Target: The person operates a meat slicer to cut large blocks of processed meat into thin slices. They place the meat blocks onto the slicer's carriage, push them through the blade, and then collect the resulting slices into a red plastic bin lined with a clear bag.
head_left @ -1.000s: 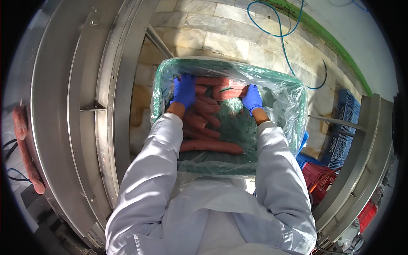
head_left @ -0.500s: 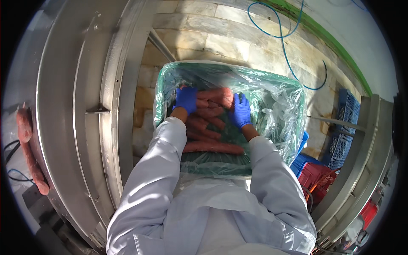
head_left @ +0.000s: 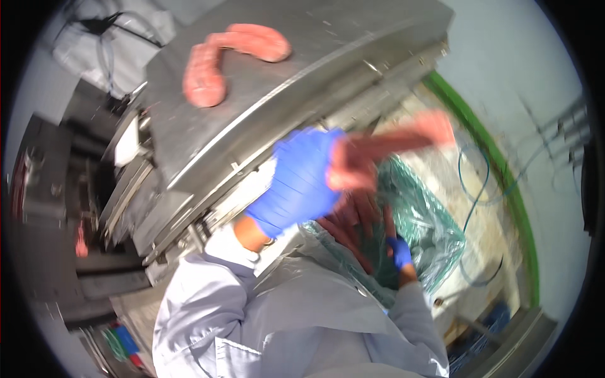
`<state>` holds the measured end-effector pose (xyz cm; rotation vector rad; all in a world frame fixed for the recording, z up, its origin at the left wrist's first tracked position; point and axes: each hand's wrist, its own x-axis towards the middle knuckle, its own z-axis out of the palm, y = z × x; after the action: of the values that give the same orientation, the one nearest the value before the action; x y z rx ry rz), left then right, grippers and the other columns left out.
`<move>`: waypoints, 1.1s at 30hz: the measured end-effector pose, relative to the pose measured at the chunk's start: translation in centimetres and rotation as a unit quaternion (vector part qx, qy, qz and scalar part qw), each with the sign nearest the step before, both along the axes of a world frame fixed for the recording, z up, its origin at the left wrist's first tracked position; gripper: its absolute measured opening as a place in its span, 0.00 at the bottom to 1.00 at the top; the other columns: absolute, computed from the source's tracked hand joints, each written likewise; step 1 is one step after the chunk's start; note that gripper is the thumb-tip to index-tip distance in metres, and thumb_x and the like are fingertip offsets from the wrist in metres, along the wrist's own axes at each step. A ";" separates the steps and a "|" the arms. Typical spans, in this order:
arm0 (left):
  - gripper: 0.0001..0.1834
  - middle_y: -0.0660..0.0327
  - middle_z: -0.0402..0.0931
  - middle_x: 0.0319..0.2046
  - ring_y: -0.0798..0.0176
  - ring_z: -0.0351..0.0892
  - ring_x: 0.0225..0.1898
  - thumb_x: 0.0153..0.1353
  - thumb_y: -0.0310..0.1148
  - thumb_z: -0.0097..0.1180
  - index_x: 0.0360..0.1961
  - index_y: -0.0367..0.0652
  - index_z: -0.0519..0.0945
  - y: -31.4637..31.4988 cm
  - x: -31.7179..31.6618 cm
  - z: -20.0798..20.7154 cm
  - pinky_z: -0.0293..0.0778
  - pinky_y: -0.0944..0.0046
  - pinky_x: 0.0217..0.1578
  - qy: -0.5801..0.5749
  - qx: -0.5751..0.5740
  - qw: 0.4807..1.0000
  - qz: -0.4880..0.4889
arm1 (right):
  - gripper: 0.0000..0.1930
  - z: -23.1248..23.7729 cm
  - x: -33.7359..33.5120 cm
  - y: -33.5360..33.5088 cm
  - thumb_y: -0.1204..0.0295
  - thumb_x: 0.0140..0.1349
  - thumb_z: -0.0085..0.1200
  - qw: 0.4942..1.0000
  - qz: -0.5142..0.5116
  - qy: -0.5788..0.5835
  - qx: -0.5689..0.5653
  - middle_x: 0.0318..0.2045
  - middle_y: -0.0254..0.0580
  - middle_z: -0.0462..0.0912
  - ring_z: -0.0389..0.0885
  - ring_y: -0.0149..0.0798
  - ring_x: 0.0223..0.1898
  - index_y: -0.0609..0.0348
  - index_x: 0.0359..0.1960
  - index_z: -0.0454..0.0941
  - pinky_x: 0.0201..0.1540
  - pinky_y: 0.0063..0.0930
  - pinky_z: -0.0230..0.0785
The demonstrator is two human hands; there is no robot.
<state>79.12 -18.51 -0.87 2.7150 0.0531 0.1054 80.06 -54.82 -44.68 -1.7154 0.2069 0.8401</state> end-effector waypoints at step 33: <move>0.29 0.53 0.61 0.64 0.59 0.57 0.67 0.67 0.38 0.50 0.66 0.36 0.62 15.8 -80.5 -0.6 0.49 0.62 0.67 -0.477 0.084 0.585 0.651 | 0.45 49.7 -11.7 53.8 0.63 0.43 0.60 0.589 0.463 -0.659 0.062 0.46 0.61 0.78 0.77 0.56 0.50 0.66 0.65 0.59 0.54 0.40 0.69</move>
<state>-1.43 -2.74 -1.47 1.7257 1.6787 1.9377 68.37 -1.06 5.04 -1.8090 -1.8457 -0.0010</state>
